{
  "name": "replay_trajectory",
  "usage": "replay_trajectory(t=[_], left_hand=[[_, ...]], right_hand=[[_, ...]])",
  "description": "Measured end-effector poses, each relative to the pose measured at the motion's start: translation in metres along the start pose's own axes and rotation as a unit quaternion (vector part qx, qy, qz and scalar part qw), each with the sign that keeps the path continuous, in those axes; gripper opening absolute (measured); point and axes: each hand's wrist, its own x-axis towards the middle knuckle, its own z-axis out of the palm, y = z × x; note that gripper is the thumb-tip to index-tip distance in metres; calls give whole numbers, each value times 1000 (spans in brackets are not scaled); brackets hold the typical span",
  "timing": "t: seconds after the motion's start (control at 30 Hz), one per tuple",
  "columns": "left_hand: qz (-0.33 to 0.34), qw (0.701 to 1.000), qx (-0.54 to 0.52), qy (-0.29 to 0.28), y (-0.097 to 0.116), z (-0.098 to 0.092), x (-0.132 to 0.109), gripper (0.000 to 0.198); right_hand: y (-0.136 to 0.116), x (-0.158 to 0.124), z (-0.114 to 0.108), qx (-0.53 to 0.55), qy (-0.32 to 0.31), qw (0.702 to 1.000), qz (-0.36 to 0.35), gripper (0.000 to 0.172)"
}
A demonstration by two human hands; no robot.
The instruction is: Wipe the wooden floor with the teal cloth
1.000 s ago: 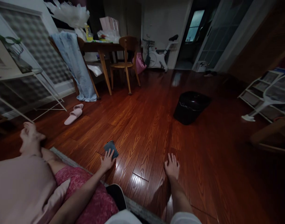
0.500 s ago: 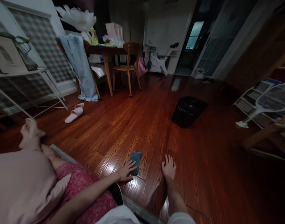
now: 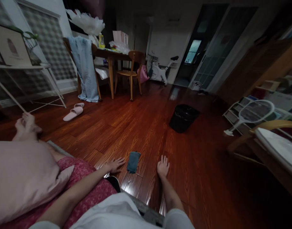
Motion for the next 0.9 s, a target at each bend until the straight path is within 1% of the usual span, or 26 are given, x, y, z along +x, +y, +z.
replay_trajectory(t=[0.1, 0.17, 0.2, 0.27, 0.3, 0.33, 0.4, 0.43, 0.47, 0.53, 0.6, 0.7, 0.8, 0.9], left_hand=[[-9, 1000, -1, 3, 4, 1, -1, 83], [-13, 1000, -2, 7, 5, 1, -3, 84], [-14, 1000, -3, 9, 5, 1, -4, 84], [-16, 1000, -4, 11, 4, 1, -7, 83], [-16, 1000, -3, 10, 3, 1, -8, 83], [-17, 1000, -2, 9, 2, 0, -9, 82], [-19, 1000, 2, 5, 1, 0, -11, 82], [-20, 1000, 5, 3, 1, -1, -13, 82], [-22, 1000, 9, 1, 1, -2, -14, 82], [-23, 1000, 17, -4, 1, -4, -16, 81], [-23, 999, 25, -9, 2, -5, -17, 81], [-22, 999, 31, -14, 1, -6, -18, 82], [-22, 999, 29, -10, -1, -5, -17, 82], [-19, 1000, 20, -9, -3, -4, -16, 80]], right_hand=[[-16, -5, 2, 68, 10, 996, 50, 66], [-30, -12, 5, 86, 9, 994, 62, 66], [-39, -19, 7, 88, 5, 995, 56, 65], [-60, -39, 11, 96, -11, 995, 2, 63], [-72, -52, 14, 103, -22, 993, -54, 62], [-85, -66, 16, 111, -31, 985, -130, 62], [-109, -92, 19, 115, -46, 959, -256, 62], [-119, -103, 21, 113, -55, 946, -299, 63], [-128, -111, 21, 108, -65, 937, -326, 64], [-140, -119, 21, 98, -85, 931, -341, 64], [-143, -116, 19, 85, -101, 936, -328, 63], [-138, -106, 13, 62, -125, 941, -310, 62], [-123, -99, 6, 48, -140, 945, -290, 62], [-102, -98, -1, 37, -158, 949, -272, 67]])
